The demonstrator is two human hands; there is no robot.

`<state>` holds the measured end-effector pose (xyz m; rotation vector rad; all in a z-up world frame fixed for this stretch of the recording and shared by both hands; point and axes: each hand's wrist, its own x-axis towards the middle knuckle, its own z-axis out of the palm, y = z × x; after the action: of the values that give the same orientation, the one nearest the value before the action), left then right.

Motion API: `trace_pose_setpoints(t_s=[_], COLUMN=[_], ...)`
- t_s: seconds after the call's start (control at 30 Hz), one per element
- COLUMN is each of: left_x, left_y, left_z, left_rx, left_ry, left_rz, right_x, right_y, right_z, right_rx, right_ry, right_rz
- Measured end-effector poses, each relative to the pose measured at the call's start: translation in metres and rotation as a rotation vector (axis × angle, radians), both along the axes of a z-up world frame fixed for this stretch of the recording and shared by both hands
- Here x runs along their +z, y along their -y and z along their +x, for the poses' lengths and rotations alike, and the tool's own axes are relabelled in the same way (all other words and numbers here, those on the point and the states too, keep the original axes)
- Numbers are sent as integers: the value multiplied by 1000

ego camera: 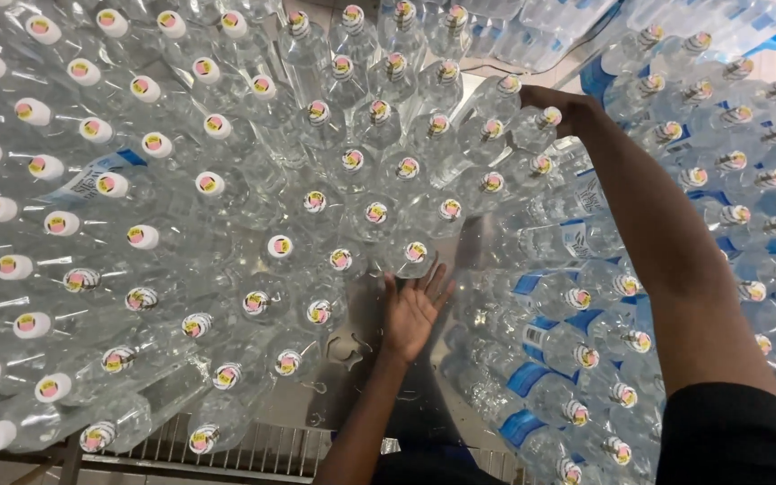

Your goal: The person repeatedly picks up small plastic bottles from a metal table, applies a blue and white label to each bottle, and places the labeled bottles back on the table. The process is performed one at a time in a repetitive manner.

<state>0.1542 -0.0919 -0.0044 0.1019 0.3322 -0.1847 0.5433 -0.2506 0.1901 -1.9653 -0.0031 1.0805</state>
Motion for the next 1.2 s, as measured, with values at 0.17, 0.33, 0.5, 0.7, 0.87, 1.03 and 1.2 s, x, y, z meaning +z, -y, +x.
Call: trace_pose_setpoints(t_s=[0.17, 0.33, 0.5, 0.7, 0.87, 1.03, 1.2], left_x=[-30, -39, -19, 20, -68, -39, -8], left_y=[16, 3, 34, 67, 77, 40, -9], left_z=[-20, -28, -53, -23, -16, -44, -93], left_rx=[-43, -17, -93, -41, -86, -50, 41], left_ry=[60, 18, -106, -293, -434, -404, -519], left_rz=[-39, -99, -238, -444, -447, -336, -212], right_x=[-9, -30, -45, -68, -107, -181, -266], right_y=[19, 18, 23, 46, 83, 143, 158], right_z=[-30, -58, -83, -113, -109, -89, -54], right_rx=[6, 33, 63, 107, 152, -390, -480], right_ry=[-18, -57, -74, -97, -92, -318, -433], right_rz=[6, 26, 39, 45, 74, 42, 49])
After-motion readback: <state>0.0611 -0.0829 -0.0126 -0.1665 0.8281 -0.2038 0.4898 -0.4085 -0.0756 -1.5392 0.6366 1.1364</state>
